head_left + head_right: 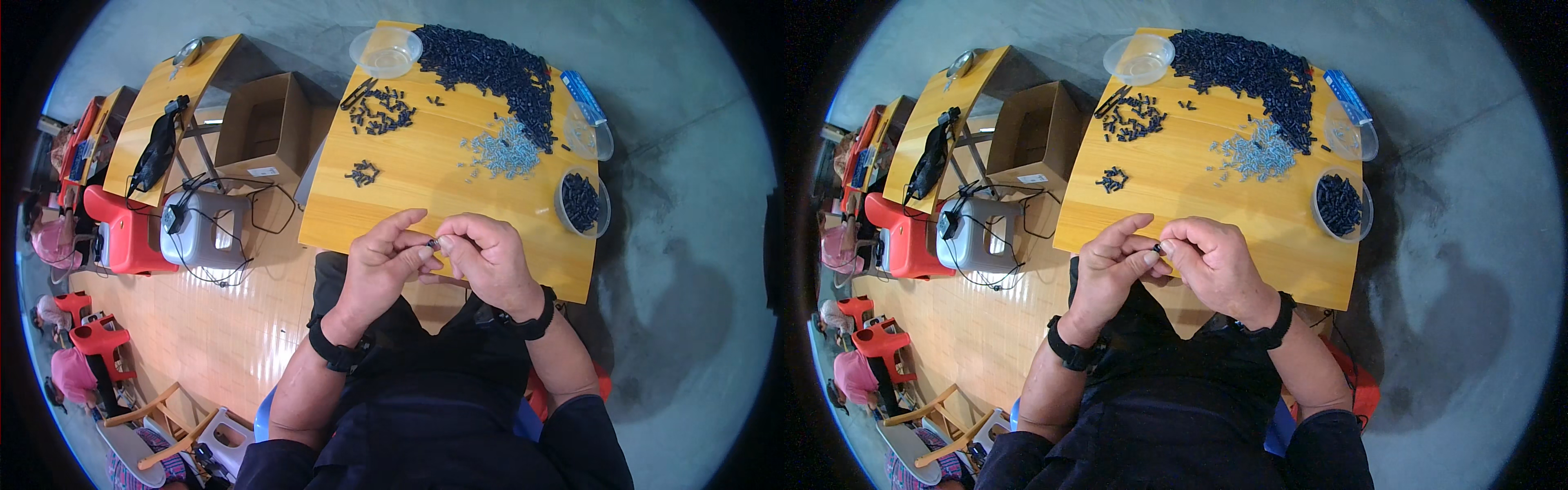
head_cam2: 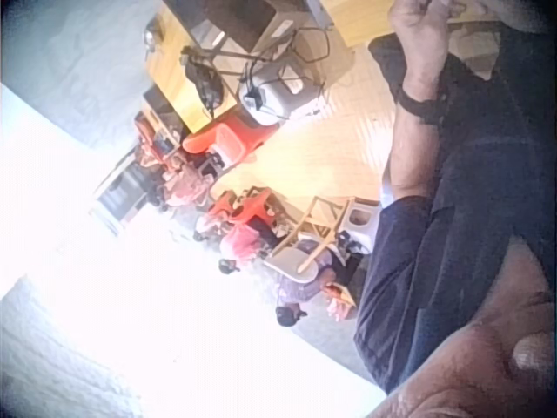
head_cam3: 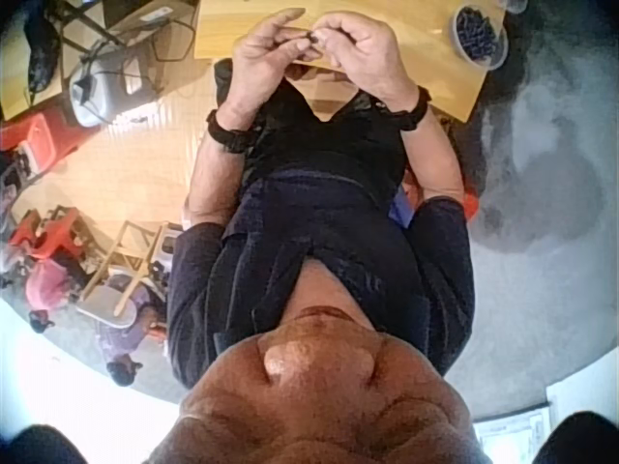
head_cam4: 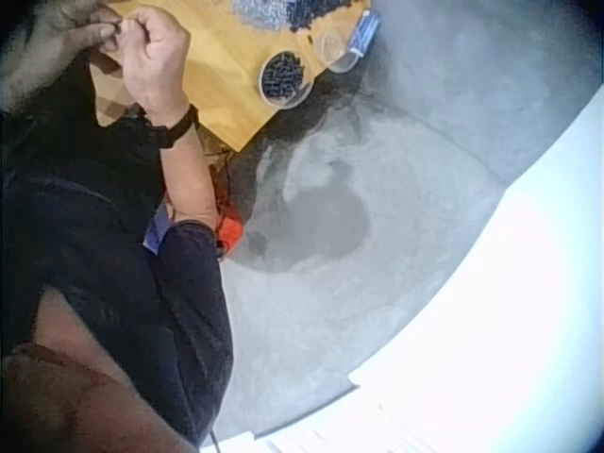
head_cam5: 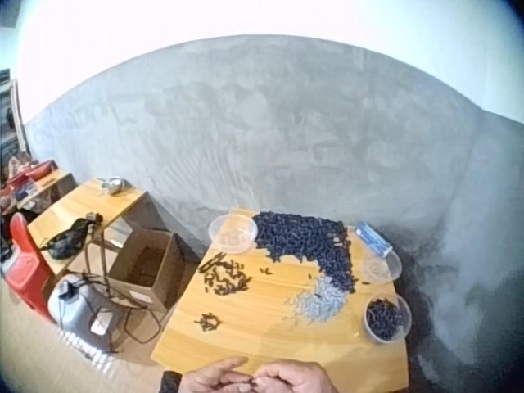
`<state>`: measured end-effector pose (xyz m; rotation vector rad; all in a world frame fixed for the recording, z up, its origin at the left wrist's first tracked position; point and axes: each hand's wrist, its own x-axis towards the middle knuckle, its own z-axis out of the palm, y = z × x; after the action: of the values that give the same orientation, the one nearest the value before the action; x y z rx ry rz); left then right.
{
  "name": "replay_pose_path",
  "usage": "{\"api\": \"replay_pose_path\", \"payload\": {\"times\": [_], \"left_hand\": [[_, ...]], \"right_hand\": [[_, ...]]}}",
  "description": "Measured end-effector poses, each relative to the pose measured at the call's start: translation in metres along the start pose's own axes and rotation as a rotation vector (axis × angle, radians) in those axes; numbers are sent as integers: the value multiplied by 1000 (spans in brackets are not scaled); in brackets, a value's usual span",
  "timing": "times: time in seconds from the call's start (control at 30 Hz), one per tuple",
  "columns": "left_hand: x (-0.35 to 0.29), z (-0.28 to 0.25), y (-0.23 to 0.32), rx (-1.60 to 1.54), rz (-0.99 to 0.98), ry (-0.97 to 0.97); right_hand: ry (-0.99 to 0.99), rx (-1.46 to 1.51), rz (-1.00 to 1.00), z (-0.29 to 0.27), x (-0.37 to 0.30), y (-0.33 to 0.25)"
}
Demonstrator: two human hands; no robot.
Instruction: Manually assembling small black plastic components by fitting them together at a workstation.
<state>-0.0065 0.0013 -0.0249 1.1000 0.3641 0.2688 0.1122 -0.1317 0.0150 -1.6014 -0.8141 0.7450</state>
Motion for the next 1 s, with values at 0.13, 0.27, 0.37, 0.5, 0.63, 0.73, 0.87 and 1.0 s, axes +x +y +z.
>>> {"api": "replay_pose_path", "payload": {"times": [0.13, 0.27, 0.37, 0.5, 0.63, 0.73, 0.87, 1.0], "left_hand": [[0, 1, 5, 42, -17, -28], [-1, 2, 4, 74, -11, -36], [-1, 3, 4, 73, -6, -34], [-2, 3, 1, 106, 17, -34], [-1, 4, 2, 51, -11, -1], [-1, 5, 4, -19, -38, 31], [-2, 6, 4, -49, -47, 62], [-4, 5, 3, -141, -62, 76]], "right_hand": [[23, -28, -41, 1, 1, 1], [21, -158, -144, 0, 4, 3], [9, -204, -195, -1, 6, 3], [-46, -320, -227, -4, 5, -1], [-55, -386, -306, -4, 5, -1], [-15, -407, -356, -1, 0, -1], [69, -262, -290, 3, -3, -1], [23, -351, -394, 2, -4, 0]]}}
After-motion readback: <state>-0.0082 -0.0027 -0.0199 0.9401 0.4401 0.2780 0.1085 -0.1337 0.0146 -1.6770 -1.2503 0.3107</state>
